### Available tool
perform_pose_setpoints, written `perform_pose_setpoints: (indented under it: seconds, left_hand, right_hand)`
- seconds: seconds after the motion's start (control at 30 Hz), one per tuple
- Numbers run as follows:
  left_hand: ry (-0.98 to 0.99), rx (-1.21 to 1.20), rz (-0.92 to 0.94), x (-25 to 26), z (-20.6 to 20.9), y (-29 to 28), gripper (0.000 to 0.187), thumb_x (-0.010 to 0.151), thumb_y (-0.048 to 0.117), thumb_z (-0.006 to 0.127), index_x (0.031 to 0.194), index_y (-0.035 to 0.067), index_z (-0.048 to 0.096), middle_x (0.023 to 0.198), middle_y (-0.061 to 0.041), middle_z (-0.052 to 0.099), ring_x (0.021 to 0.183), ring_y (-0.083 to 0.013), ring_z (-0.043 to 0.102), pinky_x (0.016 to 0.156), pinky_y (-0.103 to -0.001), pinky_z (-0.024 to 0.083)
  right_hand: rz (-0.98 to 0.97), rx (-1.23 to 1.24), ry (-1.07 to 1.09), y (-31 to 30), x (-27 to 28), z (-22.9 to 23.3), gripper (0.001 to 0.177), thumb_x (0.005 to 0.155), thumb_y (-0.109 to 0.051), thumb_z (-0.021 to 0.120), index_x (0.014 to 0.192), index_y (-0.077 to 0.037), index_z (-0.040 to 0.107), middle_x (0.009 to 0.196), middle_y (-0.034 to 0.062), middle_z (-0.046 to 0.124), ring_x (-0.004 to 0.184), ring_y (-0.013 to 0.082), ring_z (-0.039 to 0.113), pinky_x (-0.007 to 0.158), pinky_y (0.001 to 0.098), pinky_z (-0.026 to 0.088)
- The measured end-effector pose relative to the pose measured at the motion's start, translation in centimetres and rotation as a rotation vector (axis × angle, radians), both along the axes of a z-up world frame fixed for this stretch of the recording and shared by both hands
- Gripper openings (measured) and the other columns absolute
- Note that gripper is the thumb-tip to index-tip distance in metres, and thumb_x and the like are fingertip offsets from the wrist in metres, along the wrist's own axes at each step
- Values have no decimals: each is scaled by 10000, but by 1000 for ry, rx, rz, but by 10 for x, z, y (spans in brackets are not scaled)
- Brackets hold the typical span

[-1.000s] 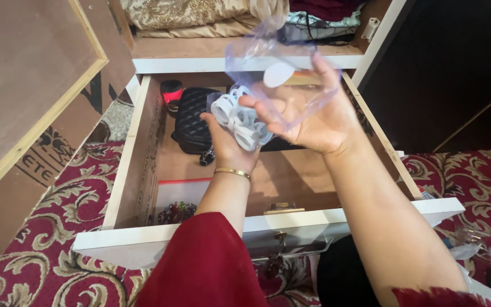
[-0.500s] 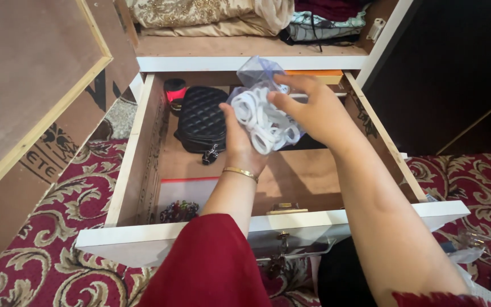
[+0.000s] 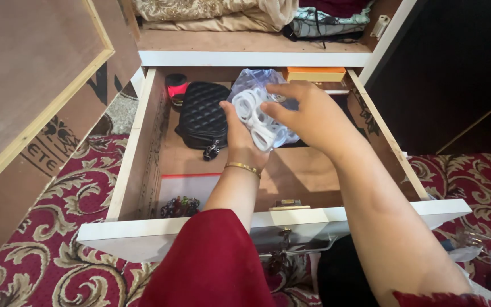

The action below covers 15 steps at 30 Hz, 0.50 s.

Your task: Organizing various small items like jewelry boxes, makeup, and accessories inside a drawer.

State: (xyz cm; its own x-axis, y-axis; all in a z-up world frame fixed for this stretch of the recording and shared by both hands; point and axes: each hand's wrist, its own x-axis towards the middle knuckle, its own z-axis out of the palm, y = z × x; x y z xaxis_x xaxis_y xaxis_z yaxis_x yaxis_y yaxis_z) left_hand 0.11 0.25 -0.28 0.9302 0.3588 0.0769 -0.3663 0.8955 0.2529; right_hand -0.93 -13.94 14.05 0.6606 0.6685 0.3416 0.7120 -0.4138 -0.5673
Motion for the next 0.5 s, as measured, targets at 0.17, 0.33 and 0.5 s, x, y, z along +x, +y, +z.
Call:
perform_pose_setpoints:
  seconds: [0.17,0.33,0.5]
  left_hand:
    - [-6,11,8,-3,2,4,835,963,765,278,1429,124,538,1400,-81,610,1270,-292,594,1074,-472,483]
    - [67,40,32,1,0,3,870,946,777,277,1419,101,554,1386,-90,631,1251,-289,610,1056,-449,496]
    - [126,24,110,3,-2,4,844,937,780,290,1401,125,551,1376,-81,624,1252,-271,610,1050,-446,500]
  right_hand:
    - [58,45,-6,-1,10,-7,517,888,-431,711,1284,-99,704,1286,173,698,1184,299,675,987,380,511]
    - [41,55,47,1,10,-7,514,902,-448,698,1280,-101,700,1230,165,722,1135,282,703,959,369,521]
    - [40,52,-61,10,-10,-11,525,870,-442,735,1270,-104,699,1283,183,652,1097,331,681,924,394,542]
